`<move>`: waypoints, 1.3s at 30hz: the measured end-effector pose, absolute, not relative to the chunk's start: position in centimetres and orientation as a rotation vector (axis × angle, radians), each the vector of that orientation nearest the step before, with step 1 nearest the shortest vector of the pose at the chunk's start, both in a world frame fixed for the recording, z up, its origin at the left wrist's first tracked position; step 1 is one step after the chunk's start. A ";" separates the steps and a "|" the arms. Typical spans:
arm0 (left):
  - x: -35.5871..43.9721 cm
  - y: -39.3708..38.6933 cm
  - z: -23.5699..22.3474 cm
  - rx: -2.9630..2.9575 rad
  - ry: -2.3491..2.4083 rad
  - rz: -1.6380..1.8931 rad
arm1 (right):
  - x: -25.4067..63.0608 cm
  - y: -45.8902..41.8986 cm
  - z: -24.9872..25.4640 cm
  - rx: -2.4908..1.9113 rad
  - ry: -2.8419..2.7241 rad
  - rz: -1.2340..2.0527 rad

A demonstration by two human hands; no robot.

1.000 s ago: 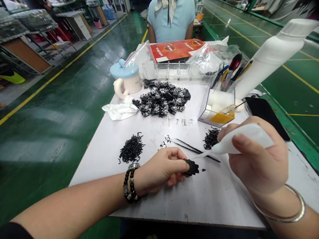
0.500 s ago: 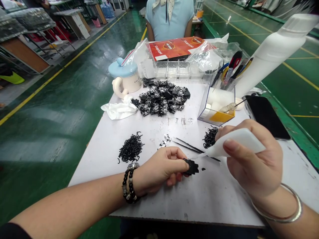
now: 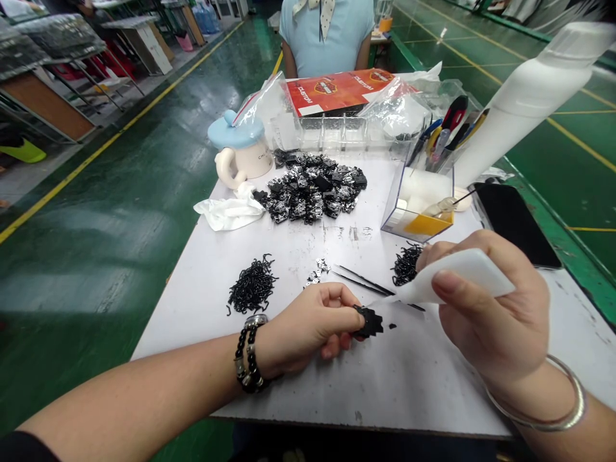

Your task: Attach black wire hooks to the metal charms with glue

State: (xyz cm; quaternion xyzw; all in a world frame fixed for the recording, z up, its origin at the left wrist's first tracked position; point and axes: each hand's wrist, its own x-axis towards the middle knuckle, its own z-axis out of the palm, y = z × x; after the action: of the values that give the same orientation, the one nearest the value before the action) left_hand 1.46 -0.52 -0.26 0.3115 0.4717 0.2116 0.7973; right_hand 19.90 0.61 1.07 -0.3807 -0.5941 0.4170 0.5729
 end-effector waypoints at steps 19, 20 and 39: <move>1.5 -0.4 -0.2 0.663 0.998 0.477 | 20.0 1.2 1.5 -0.882 -1.237 1.030; 1.5 -0.4 -0.2 0.660 0.997 0.481 | 20.0 1.3 1.6 -0.862 -1.209 1.061; 1.5 -0.4 0.1 0.644 1.014 0.471 | 20.2 0.4 1.0 -0.827 -1.433 1.180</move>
State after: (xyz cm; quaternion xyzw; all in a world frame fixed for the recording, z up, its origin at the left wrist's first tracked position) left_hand 1.55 -0.42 0.09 0.3003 0.4725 0.2194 0.7990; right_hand 20.21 0.39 1.01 -0.3459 -0.5995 0.4936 0.5265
